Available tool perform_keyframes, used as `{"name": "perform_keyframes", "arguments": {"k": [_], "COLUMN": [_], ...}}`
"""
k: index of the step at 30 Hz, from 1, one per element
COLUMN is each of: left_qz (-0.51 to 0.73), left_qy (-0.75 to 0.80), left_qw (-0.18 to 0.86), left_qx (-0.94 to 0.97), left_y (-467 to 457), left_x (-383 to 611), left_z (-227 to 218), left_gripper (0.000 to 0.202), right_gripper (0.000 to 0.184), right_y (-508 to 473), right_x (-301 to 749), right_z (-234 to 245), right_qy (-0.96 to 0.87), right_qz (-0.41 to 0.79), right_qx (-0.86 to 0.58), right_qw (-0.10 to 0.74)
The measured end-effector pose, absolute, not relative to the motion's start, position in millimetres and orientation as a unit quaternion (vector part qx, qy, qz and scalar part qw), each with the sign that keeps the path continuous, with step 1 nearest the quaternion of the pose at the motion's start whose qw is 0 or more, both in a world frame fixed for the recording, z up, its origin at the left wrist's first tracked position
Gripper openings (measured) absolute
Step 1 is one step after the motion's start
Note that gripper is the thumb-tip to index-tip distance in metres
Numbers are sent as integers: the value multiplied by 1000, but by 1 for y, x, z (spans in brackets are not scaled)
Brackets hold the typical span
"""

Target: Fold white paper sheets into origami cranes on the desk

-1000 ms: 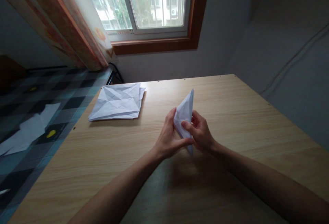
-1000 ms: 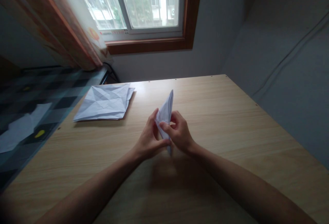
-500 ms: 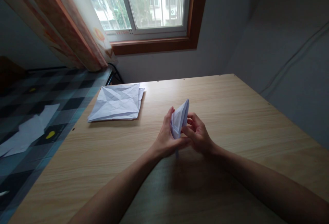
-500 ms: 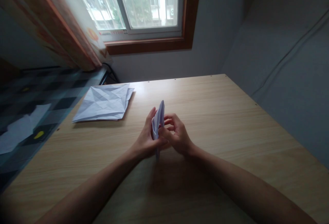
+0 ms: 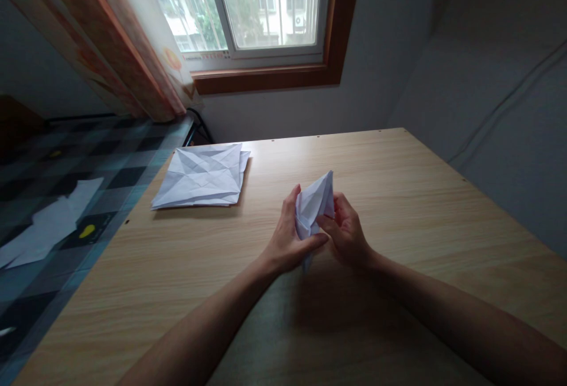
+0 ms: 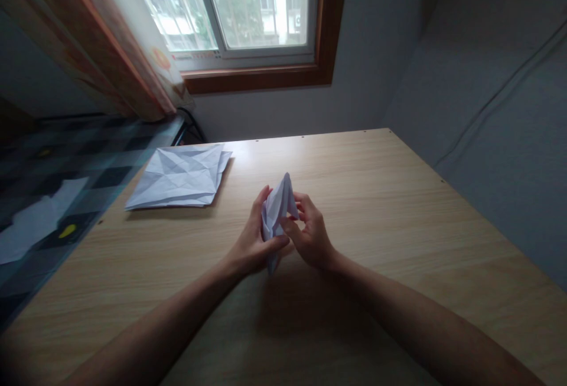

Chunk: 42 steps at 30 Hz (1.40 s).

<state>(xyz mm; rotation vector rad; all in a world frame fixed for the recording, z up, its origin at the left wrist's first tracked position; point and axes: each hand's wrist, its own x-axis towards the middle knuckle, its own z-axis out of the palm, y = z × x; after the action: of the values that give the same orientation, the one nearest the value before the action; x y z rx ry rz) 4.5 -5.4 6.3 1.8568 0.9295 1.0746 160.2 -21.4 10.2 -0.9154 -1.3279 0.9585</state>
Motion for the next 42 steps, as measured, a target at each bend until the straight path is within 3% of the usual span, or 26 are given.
{"name": "perform_keyframes", "arguments": {"k": [4, 10, 15, 22, 25, 30, 35, 42], "left_qz": [406, 381, 351, 368, 391, 428, 442, 451], "left_qy": [370, 346, 312, 351, 382, 410, 451, 417], "left_qw": [311, 225, 194, 269, 307, 327, 252, 128], "left_qx": [776, 827, 861, 818, 779, 736, 733, 779], "left_y": [-10, -13, -14, -9, -3, 6, 5, -13], "left_x": [6, 6, 5, 1, 0, -1, 0, 10], "left_z": [12, 11, 11, 12, 12, 13, 14, 14], "left_gripper": [106, 113, 119, 93, 77, 46, 41, 32], "right_gripper": [30, 63, 68, 25, 15, 20, 28, 50], "right_y": [-21, -21, -23, -16, -12, -7, -6, -8], "right_x": [160, 155, 157, 163, 167, 175, 175, 165], "right_z": [13, 21, 20, 10, 12, 20, 19, 13], "right_qy": [-557, -490, -475, -533, -577, -634, -665, -552], "right_qz": [330, 311, 282, 243, 235, 244, 188, 189], "right_qx": [-454, -546, -571, -584, -561, -533, -533, -580], "right_qw": [611, 604, 607, 562, 544, 504, 489, 568]}}
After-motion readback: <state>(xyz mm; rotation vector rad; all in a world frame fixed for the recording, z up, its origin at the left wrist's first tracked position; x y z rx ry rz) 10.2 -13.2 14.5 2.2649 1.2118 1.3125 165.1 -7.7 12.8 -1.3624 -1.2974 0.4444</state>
